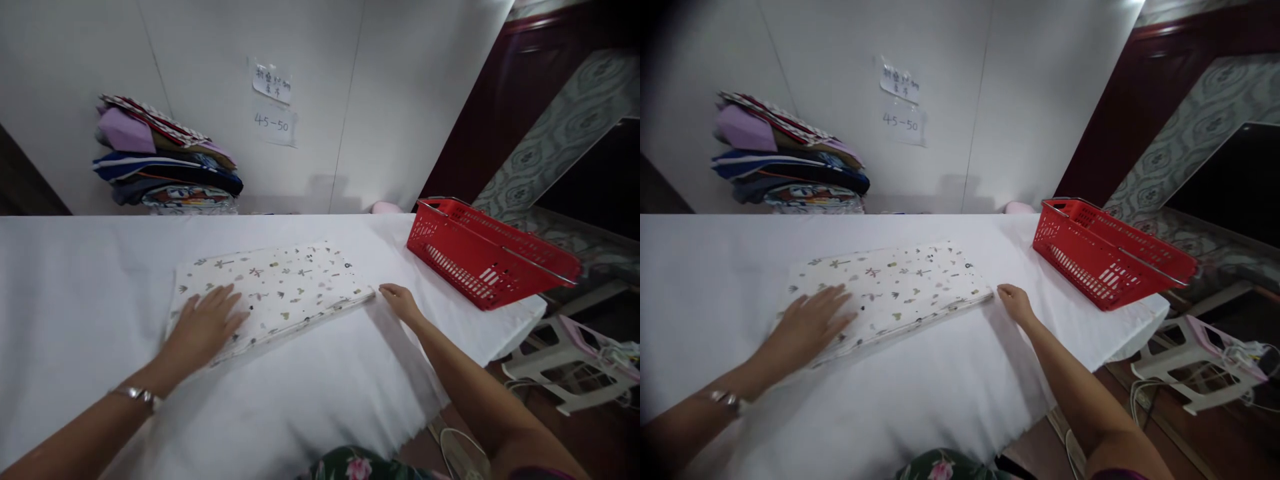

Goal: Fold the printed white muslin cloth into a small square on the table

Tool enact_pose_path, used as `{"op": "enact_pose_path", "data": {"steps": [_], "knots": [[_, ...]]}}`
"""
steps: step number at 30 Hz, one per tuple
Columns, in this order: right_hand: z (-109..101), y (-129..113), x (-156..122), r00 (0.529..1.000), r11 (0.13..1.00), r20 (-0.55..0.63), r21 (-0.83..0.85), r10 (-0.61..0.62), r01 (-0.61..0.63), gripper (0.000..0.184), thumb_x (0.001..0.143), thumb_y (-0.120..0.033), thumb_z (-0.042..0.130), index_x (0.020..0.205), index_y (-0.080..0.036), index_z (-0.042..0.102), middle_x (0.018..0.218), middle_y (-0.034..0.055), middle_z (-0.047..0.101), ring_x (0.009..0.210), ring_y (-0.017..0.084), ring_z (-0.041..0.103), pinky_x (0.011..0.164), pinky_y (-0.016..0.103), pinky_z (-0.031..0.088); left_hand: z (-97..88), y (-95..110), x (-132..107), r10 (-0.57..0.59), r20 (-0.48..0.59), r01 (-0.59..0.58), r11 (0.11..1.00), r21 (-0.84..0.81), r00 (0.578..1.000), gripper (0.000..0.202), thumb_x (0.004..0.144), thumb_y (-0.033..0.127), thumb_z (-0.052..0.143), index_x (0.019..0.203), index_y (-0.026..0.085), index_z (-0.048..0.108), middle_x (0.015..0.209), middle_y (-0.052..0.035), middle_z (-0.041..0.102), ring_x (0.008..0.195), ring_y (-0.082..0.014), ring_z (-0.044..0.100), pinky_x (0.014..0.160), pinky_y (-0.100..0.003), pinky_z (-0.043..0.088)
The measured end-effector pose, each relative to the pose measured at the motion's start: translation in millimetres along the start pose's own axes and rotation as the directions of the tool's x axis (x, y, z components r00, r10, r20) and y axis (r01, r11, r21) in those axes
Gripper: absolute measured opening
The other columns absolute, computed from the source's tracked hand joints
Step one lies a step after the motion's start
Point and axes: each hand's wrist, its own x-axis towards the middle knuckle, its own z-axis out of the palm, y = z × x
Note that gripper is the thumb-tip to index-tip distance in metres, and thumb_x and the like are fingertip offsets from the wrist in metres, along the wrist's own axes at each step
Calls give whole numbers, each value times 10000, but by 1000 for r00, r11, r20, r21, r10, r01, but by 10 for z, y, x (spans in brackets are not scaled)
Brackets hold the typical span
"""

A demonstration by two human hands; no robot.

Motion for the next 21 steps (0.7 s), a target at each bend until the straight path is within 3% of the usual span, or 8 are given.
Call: {"op": "enact_pose_path", "data": {"steps": [4,7,12,21], "knots": [[66,-26,208,987,994,126,3,104,-105,296,822,-379,480,739,-147,645,602,27,629,516,124,538,478,222,400,69,213,-356,178,63,-177,984,-18,982,591,860,586,343,1308,236,502,1427,-57,417,1327,-274,361,1082,-500,287],[103,-87,299,969,990,201,-23,142,-140,302,779,-422,551,631,-162,597,450,-28,509,416,92,427,431,213,325,104,208,-479,212,85,-213,977,2,974,612,856,606,353,1321,234,495,1424,-53,416,1319,-263,376,1080,-462,306],[101,-190,417,956,985,238,-75,171,-157,201,677,-334,659,596,-168,580,438,-50,482,440,90,420,448,211,297,150,190,-485,200,55,-202,979,37,978,604,867,601,327,1308,231,510,1411,-48,432,1308,-257,394,1077,-453,309],[179,-99,491,973,983,176,-131,153,-131,165,716,-293,597,610,-169,566,463,-45,493,473,97,451,476,210,312,197,203,-489,203,16,-203,979,26,979,553,891,551,294,1291,245,523,1393,-45,460,1296,-254,412,1071,-465,310]]}}
